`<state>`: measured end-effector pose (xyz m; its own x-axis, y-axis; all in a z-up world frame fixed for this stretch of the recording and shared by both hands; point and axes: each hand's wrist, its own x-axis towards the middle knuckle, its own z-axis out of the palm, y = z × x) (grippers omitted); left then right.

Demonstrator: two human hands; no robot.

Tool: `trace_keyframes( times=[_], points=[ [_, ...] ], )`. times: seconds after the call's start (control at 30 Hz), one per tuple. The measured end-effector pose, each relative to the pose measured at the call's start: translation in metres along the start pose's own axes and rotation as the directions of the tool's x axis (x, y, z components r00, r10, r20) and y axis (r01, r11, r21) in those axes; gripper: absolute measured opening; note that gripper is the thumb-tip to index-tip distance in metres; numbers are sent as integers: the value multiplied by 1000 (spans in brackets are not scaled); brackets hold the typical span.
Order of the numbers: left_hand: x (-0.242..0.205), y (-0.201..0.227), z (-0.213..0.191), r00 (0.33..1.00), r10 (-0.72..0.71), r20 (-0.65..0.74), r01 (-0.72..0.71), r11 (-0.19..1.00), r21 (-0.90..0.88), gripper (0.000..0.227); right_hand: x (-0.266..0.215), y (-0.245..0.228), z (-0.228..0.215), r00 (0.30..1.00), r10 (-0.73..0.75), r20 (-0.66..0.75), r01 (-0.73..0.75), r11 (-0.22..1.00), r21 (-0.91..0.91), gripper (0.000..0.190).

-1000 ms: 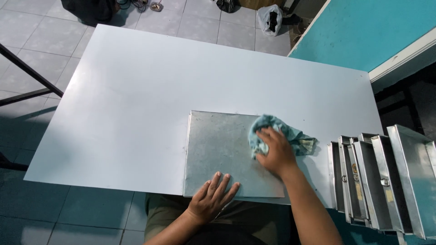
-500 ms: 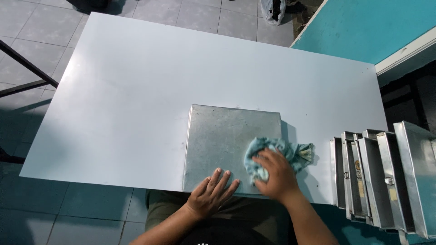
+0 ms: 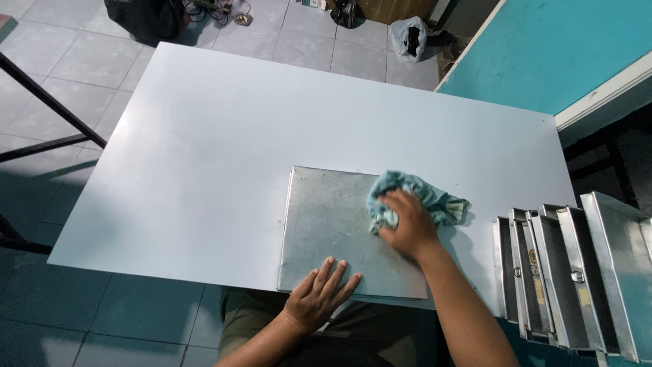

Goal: The person wipes the inside of a rectangular metal tray with a light blue cloth, then flips the tray over and wipes the exterior surface. The tray is placed on a white table with other similar trays stacked nearby.

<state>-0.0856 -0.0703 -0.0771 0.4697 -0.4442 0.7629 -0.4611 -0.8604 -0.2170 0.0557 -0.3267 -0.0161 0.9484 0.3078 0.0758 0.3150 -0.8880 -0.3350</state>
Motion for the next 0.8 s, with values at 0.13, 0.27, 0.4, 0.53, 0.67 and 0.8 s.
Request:
trace_keyframes(
  times=[0.13, 0.27, 0.4, 0.53, 0.67, 0.8],
  points=[
    [-10, 3, 9, 1000, 9, 9, -9, 1000, 30, 43, -58, -38, -6, 991, 31, 131, -24, 998, -55, 76],
    [-12, 4, 12, 1000, 5, -13, -4, 998, 59, 47, -96, -49, 5, 986, -166, 26, 166, 986, 29, 61],
    [-14, 0, 13, 999, 37, -17, -36, 997, 62, 51, -86, -49, 2, 983, -184, -11, 184, 983, 26, 33],
    [-10, -4, 7, 998, 33, -55, -35, 999, -34, 41, -33, -31, -4, 992, -120, -47, 121, 992, 20, 30],
    [-15, -2, 11, 999, 27, -47, -30, 997, -74, 40, 19, 1, 3, 993, 39, -107, -38, 999, 19, 34],
    [-16, -2, 11, 999, 33, -32, -35, 997, -62, 44, 33, 16, 19, 980, 34, -195, -27, 999, 37, 42]
  ],
)
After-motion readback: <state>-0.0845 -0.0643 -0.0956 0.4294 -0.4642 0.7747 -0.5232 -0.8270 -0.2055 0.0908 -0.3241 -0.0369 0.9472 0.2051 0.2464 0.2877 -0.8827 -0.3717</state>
